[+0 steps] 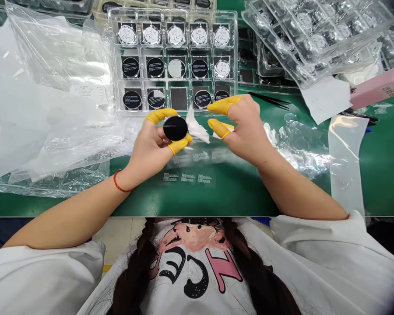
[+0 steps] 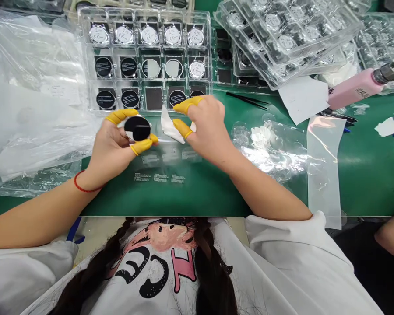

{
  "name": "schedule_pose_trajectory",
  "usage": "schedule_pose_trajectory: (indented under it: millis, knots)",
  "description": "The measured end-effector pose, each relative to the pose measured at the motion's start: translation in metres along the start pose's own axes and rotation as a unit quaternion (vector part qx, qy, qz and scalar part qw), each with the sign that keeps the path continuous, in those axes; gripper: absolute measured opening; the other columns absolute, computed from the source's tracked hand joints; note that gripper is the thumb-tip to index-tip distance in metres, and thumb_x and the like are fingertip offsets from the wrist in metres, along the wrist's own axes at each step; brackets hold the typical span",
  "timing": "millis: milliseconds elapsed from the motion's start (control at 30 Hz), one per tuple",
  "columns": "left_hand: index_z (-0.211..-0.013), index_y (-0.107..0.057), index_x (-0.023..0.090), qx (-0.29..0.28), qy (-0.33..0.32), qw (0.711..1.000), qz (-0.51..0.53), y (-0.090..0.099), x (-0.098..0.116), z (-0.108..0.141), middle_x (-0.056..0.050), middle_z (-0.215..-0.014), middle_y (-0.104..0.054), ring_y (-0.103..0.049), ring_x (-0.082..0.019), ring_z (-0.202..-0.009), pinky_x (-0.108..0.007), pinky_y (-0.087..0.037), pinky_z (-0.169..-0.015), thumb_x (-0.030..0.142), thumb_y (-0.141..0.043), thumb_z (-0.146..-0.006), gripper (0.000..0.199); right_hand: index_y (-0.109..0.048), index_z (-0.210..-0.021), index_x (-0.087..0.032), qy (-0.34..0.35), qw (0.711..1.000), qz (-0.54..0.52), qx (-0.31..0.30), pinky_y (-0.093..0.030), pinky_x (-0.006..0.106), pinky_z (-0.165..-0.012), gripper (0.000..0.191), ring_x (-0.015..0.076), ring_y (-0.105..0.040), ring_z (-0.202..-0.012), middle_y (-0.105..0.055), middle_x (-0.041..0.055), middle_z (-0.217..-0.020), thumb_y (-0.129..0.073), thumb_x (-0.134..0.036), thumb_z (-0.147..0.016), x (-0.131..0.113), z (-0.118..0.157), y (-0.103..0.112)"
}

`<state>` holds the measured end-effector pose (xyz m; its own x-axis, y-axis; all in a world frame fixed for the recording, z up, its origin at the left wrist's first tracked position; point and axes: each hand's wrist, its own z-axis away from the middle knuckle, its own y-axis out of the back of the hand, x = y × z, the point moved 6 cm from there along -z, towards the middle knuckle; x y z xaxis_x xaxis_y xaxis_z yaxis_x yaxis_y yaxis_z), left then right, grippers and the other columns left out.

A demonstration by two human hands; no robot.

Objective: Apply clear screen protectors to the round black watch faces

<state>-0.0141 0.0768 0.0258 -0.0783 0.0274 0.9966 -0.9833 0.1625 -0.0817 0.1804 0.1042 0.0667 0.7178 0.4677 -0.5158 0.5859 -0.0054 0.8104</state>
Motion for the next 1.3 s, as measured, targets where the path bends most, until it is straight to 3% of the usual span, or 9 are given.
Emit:
schedule_pose_trajectory:
  millis: [133, 267, 433, 533, 733, 833, 900, 1067, 1300]
  knots:
    - [-0.124, -0.048, 0.027, 0.039, -0.034, 0.998, 0.035, 0.02, 0.014, -0.012, 0.001, -0.094, -0.074, -0.077, -0.023, -0.095, -0.043, -0.063, -0.092, 0.036, -0.087, -0.072, 0.066, -0.064, -0.127, -0.028, 0.008, 0.989, -0.121, -0.079, -0.048, 0.056, -0.108, 0.047, 0.0308, -0.058, -0.125, -0.065, 0.0062, -0.131, -0.074, -0.044, -0.084, 0.004, 0.0, 0.018]
    - [-0.118, -0.054, 0.028, 0.018, -0.042, 0.997, 0.069, 0.029, 0.013, -0.018, 0.001, -0.097, -0.074, -0.077, -0.021, -0.097, -0.041, -0.063, -0.093, 0.038, -0.085, -0.076, 0.053, -0.064, -0.125, -0.027, -0.056, 0.958, -0.266, -0.095, -0.059, 0.044, -0.094, 0.049, 0.0242, -0.067, -0.107, -0.069, 0.0051, -0.117, -0.079, -0.037, -0.08, 0.006, -0.001, 0.024]
    - [-0.126, -0.051, 0.031, 0.026, -0.26, 0.964, 0.052, 0.031, 0.022, -0.018, 0.008, -0.099, -0.073, -0.075, -0.014, -0.092, -0.037, -0.061, -0.095, 0.025, -0.087, -0.077, 0.061, -0.065, -0.115, -0.021, -0.187, 0.91, -0.362, -0.081, -0.059, 0.036, -0.073, 0.038, 0.0186, -0.069, -0.078, -0.069, 0.0023, -0.083, -0.08, -0.028, -0.081, 0.015, -0.004, 0.019]
    - [-0.127, -0.054, 0.03, 0.001, -0.305, 0.952, 0.019, 0.022, 0.029, -0.011, 0.007, -0.101, -0.074, -0.076, -0.013, -0.087, -0.032, -0.064, -0.088, 0.017, -0.087, -0.074, 0.064, -0.067, -0.113, -0.02, -0.215, 0.893, -0.384, -0.098, -0.057, 0.035, -0.068, 0.036, 0.0171, -0.066, -0.068, -0.067, 0.0012, -0.076, -0.081, -0.029, -0.081, 0.017, -0.004, 0.013]
    - [-0.126, -0.051, 0.026, 0.014, -0.214, 0.975, -0.061, 0.017, 0.03, -0.005, 0.002, -0.1, -0.076, -0.077, -0.021, -0.096, -0.041, -0.062, -0.093, 0.03, -0.088, -0.074, 0.064, -0.067, -0.118, -0.021, -0.213, 0.897, -0.366, -0.123, -0.057, 0.037, -0.075, 0.042, 0.0193, -0.069, -0.078, -0.07, 0.002, -0.081, -0.082, -0.029, -0.08, 0.018, -0.003, 0.016]
    - [-0.127, -0.049, 0.026, 0.007, -0.219, 0.973, -0.066, 0.017, 0.027, -0.006, 0.002, -0.099, -0.076, -0.077, -0.021, -0.096, -0.042, -0.061, -0.095, 0.033, -0.088, -0.075, 0.065, -0.072, -0.102, -0.021, -0.208, 0.917, -0.331, -0.078, -0.056, 0.035, -0.079, 0.018, 0.018, -0.068, -0.088, -0.072, 0.0028, -0.091, -0.074, -0.019, -0.084, 0.022, -0.005, 0.027]
    - [-0.125, -0.05, 0.026, 0.003, -0.235, 0.97, -0.067, 0.017, 0.025, -0.006, 0.001, -0.102, -0.075, -0.077, -0.019, -0.092, -0.039, -0.062, -0.092, 0.033, -0.089, -0.073, 0.066, -0.073, -0.088, -0.02, -0.197, 0.934, -0.292, -0.063, -0.054, 0.034, -0.076, 0.004, 0.016, -0.065, -0.083, -0.072, 0.0029, -0.088, -0.069, -0.018, -0.087, 0.023, -0.007, 0.031]
    - [-0.126, -0.05, 0.027, 0.0, -0.225, 0.971, -0.079, 0.016, 0.025, -0.005, 0.0, -0.112, -0.072, -0.077, -0.019, -0.094, -0.037, -0.063, -0.091, 0.033, -0.09, -0.072, 0.068, -0.072, -0.079, -0.02, -0.175, 0.949, -0.251, -0.081, -0.051, 0.034, -0.071, 0.004, 0.0152, -0.059, -0.074, -0.069, 0.0022, -0.08, -0.074, -0.02, -0.082, 0.024, -0.005, 0.027]
    - [-0.124, -0.048, 0.026, -0.031, -0.112, 0.991, -0.071, 0.007, 0.012, -0.005, 0.0, -0.098, -0.075, -0.078, -0.02, -0.093, -0.033, -0.065, -0.082, 0.028, -0.085, -0.075, 0.062, -0.069, -0.076, -0.02, -0.153, 0.948, -0.266, -0.08, -0.051, 0.032, -0.075, 0.007, 0.0141, -0.058, -0.077, -0.067, 0.0005, -0.081, -0.075, -0.02, -0.077, 0.008, -0.003, 0.036]
